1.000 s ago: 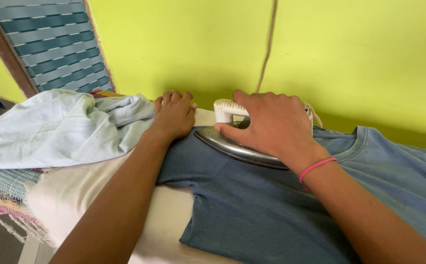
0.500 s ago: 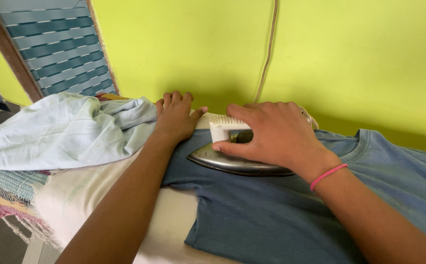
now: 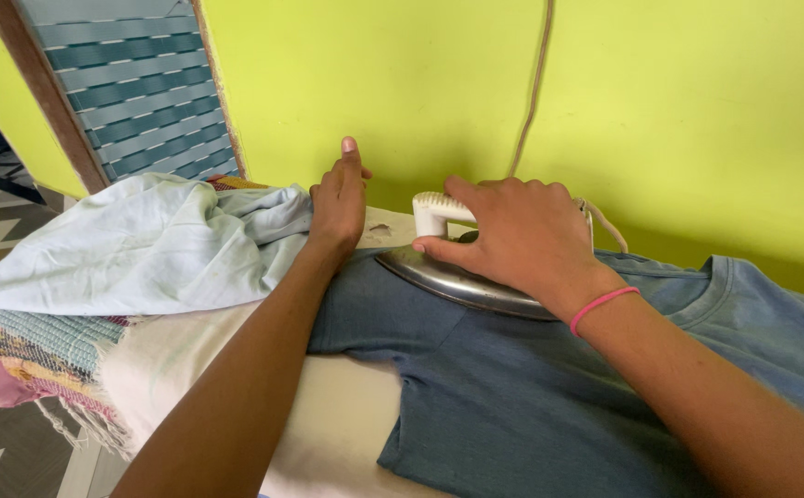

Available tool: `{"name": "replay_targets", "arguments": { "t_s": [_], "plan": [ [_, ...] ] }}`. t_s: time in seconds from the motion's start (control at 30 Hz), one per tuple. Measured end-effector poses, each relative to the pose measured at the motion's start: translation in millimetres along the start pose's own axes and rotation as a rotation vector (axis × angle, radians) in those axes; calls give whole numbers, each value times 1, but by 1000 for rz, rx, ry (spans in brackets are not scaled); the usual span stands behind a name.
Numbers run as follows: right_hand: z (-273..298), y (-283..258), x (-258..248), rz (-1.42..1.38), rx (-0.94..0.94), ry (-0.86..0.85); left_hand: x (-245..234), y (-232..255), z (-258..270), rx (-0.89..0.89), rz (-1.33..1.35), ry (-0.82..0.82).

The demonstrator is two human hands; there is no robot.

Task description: The person irons a blue t-shirt laid flat on a bed. They use a white electric iron to smooth the fabric, focusing on the shoulder and upper chest areas. The person uses their left hand to hold the shirt in place while maneuvering the iron with their right hand.

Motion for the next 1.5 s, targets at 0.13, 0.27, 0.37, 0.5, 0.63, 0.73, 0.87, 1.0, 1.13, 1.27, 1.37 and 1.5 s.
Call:
{"name": "replay_targets", "arguments": {
  "t_s": [0.13, 0.27, 0.37, 0.5, 0.63, 0.73, 0.87, 1.0, 1.13, 1.27, 1.37, 1.5],
  "plan": [
    [1, -2, 2, 7, 5, 47, -2, 4, 5, 55, 29, 43],
    [3, -6, -1, -19, -6, 22, -11, 7, 1, 185, 51, 147],
    [7, -4, -2, -51, -42, 11, -9, 6, -5, 149, 148, 135],
    [15, -5, -8, -118, -140, 129, -4, 13, -8, 203, 487, -6],
    [16, -5, -6, -147, -128, 35, 5, 22, 4, 139, 547, -226],
    [19, -6, -7, -185, -199, 128, 6, 24, 4, 52, 695, -309],
    [19, -6, -3, -182, -215, 116, -2, 1, -10, -193, 1023, -283],
    [19, -11, -8, -247, -289, 189, 1, -21, -18, -294, 1130, -187],
    [18, -12, -9, -231, -254, 118, 12, -24, -20, -201, 947, -91],
    [12, -19, -9, -144, -200, 85, 8, -24, -19, -127, 910, -9],
    [5, -25, -9, -80, -104, 7, 2, -26, -19, -140, 965, 40],
    [-3, -33, -9, -67, 17, -61, -7, -29, -21, -170, 1108, 67]
  ]
}}
Point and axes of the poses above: each hand's wrist, its own z-axis away from the middle knuckle, its own x-axis out of the palm, y = z × x, the point moved 3 cm from there along -z, towards the middle knuckle, and after that the axes turned 3 degrees about z, right-handed, at the moved point
